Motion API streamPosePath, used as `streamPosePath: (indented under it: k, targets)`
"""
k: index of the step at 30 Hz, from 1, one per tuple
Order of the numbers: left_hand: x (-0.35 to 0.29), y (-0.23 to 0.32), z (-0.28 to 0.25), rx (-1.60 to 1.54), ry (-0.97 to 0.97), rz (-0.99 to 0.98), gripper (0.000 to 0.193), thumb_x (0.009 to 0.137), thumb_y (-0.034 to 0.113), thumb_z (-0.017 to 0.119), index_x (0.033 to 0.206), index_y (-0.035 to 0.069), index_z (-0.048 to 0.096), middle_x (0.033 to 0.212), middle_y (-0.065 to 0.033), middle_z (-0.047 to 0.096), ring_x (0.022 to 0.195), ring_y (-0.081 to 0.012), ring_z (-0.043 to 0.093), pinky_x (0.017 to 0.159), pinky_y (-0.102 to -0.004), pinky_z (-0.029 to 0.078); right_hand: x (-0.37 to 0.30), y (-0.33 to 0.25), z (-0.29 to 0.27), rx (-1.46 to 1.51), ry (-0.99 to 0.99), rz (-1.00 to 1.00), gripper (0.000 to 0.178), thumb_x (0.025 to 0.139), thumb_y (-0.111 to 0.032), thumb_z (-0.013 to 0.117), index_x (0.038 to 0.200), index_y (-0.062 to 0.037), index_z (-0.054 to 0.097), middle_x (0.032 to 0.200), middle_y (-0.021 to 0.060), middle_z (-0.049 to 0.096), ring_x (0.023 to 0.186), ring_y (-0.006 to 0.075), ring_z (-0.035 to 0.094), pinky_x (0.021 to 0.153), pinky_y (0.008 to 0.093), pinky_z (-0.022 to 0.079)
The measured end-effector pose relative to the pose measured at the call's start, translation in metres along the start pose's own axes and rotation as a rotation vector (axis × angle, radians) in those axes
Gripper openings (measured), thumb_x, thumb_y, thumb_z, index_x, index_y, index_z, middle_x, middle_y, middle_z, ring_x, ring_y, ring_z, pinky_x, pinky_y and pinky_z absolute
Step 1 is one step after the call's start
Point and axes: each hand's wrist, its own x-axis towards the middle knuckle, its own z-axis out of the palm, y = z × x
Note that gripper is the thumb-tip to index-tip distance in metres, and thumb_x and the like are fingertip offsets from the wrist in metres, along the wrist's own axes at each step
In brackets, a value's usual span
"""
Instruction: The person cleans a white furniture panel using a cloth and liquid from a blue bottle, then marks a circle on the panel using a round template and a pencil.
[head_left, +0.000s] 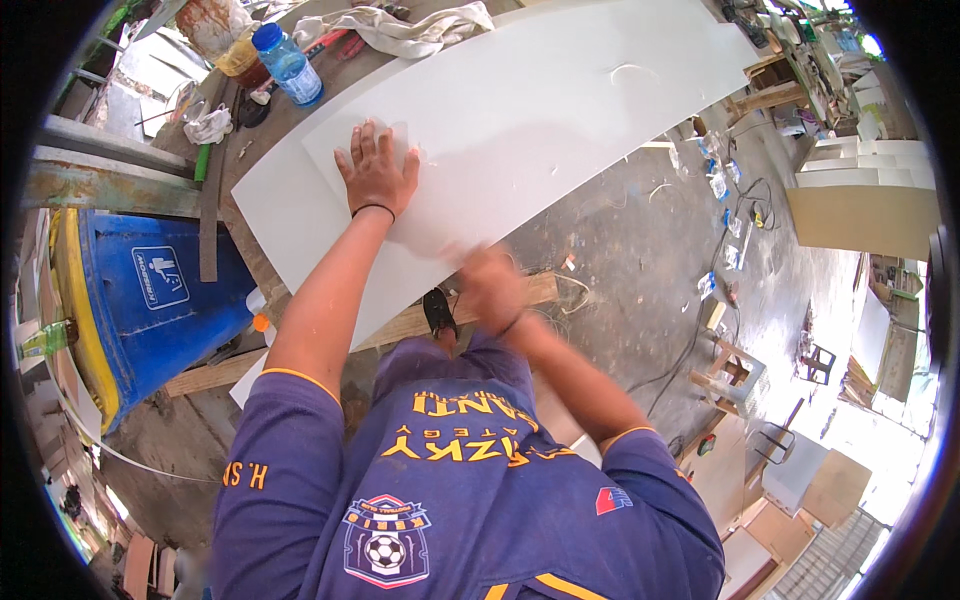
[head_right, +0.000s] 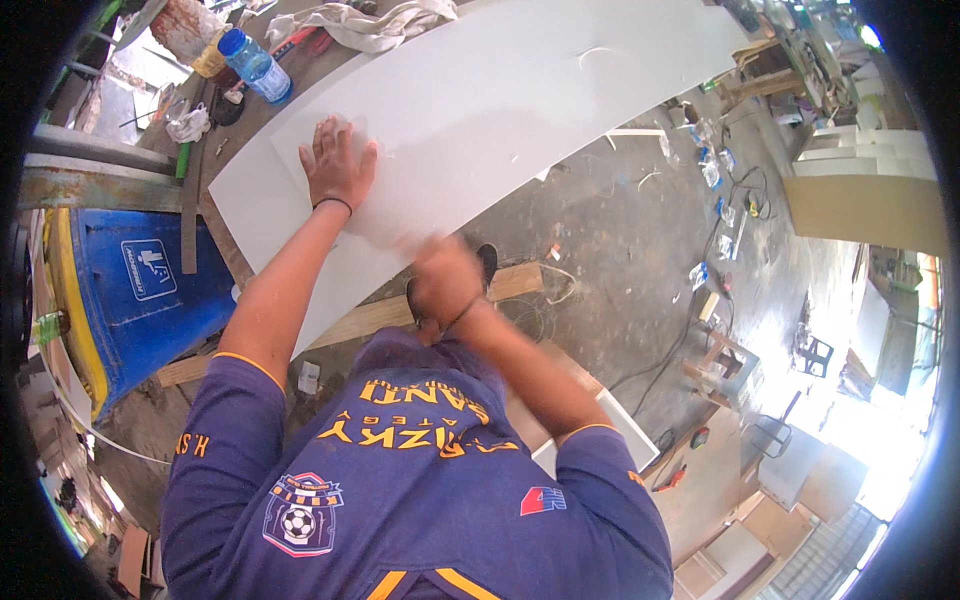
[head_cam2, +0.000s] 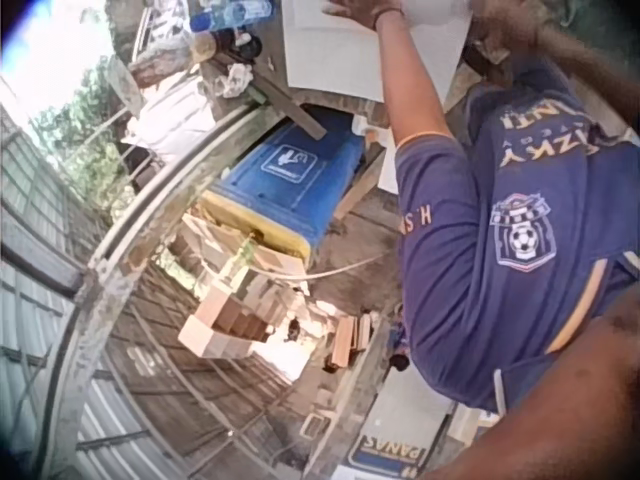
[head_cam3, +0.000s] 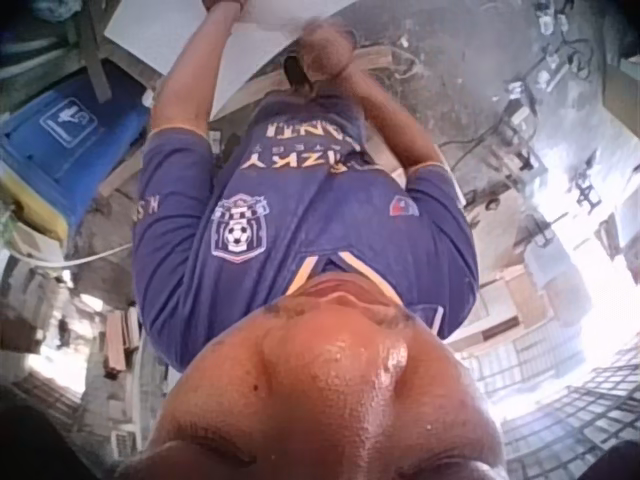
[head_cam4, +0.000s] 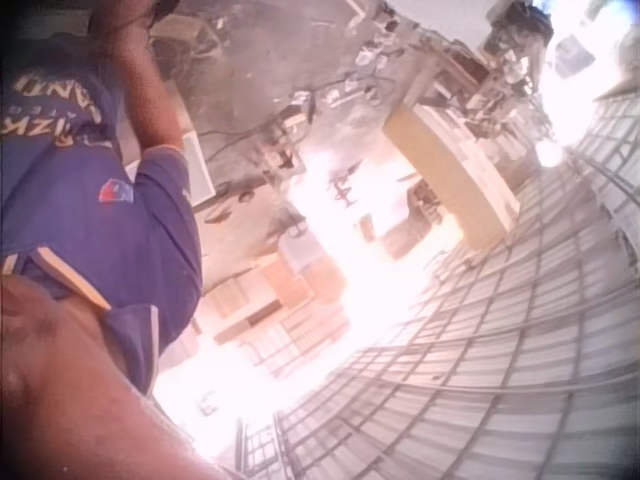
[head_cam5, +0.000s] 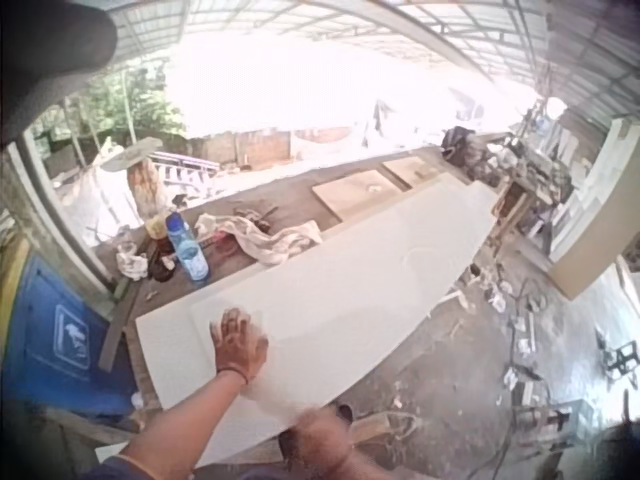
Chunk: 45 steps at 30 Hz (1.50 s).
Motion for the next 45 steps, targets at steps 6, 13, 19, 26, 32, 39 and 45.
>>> streamPosePath:
  k: [6, 13, 19, 26, 32, 39, 45]
  targets:
    - [0.003, 0.015, -0.003, -0.004, -0.022, 0.025, 0.058, 0.09, 0.051, 0.04, 0.135, 0.015, 0.042, 0.151, -0.0096, 0.026, 0.143, -0.0257, 0.016, 0.113, -0.056, 0.008, 0.032, 0.188, -0.068, -0.321, 0.279, 0.242, 0.041, 0.076, -0.001, 0.05, 0.112, -0.0117, 0.064, 0.076, 0.0151, 0.057, 0.066, 0.0329, 0.056, 0.057, 0.0437, 0.045]
    - [0.0, 0.009, -0.002, 0.014, -0.023, 0.01, 0.057, 0.089, 0.051, 0.043, 0.134, 0.016, 0.041, 0.151, -0.0083, 0.027, 0.143, -0.0252, 0.016, 0.113, -0.0553, 0.009, -0.021, -0.036, 0.024, 0.091, -0.157, -0.108, 0.044, 0.072, -0.002, 0.05, 0.112, -0.0127, 0.065, 0.086, 0.0117, 0.062, 0.079, 0.0291, 0.056, 0.072, 0.0397, 0.049]
    - [0.003, 0.014, -0.004, 0.03, -0.006, 0.011, 0.055, 0.088, 0.05, 0.045, 0.132, 0.017, 0.042, 0.151, -0.0076, 0.027, 0.142, -0.0253, 0.017, 0.112, -0.0558, 0.01, 0.036, 0.204, -0.073, -0.232, 0.272, 0.118, 0.046, 0.073, -0.001, 0.052, 0.115, -0.0141, 0.06, 0.085, 0.0186, 0.058, 0.073, 0.0344, 0.057, 0.062, 0.0445, 0.049]
    - [0.001, 0.01, 0.0, 0.035, 0.012, 0.029, 0.055, 0.088, 0.048, 0.048, 0.132, 0.017, 0.042, 0.15, -0.0083, 0.028, 0.142, -0.0254, 0.019, 0.112, -0.0563, 0.011, 0.025, 0.159, -0.061, -0.241, 0.16, -0.024, 0.052, 0.073, -0.001, 0.051, 0.122, -0.0143, 0.059, 0.079, 0.0116, 0.058, 0.074, 0.028, 0.056, 0.066, 0.0375, 0.048]
    - [-0.002, 0.01, -0.012, 0.051, 0.019, 0.012, 0.052, 0.089, 0.046, 0.051, 0.131, 0.017, 0.043, 0.15, -0.009, 0.028, 0.141, -0.0268, 0.021, 0.111, -0.0572, 0.013, 0.036, 0.143, -0.07, -0.173, -0.017, 0.088, 0.046, 0.074, 0.0, 0.051, 0.115, -0.0159, 0.062, 0.079, 0.0142, 0.057, 0.075, 0.0306, 0.058, 0.067, 0.0406, 0.049]
    - [0.003, 0.019, -0.002, 0.052, 0.069, 0.089, 0.047, 0.09, 0.043, 0.05, 0.129, 0.016, 0.045, 0.148, -0.0099, 0.032, 0.139, -0.0293, 0.026, 0.109, -0.0595, 0.018, 0.059, 0.315, -0.134, -0.466, 0.223, 0.335, 0.046, 0.075, 0.0, 0.049, 0.115, -0.0192, 0.062, 0.079, 0.0135, 0.058, 0.078, 0.0317, 0.06, 0.063, 0.0433, 0.05]
    - [-0.01, 0.015, 0.014, 0.028, 0.121, 0.246, 0.049, 0.091, 0.033, 0.047, 0.134, 0.009, 0.043, 0.15, -0.0124, 0.028, 0.14, -0.0309, 0.024, 0.11, -0.0589, 0.014, 0.034, 0.17, -0.083, -0.131, 0.076, -0.11, 0.044, 0.072, -0.003, 0.051, 0.111, -0.0179, 0.066, 0.072, 0.0123, 0.057, 0.07, 0.0286, 0.057, 0.063, 0.0428, 0.047]
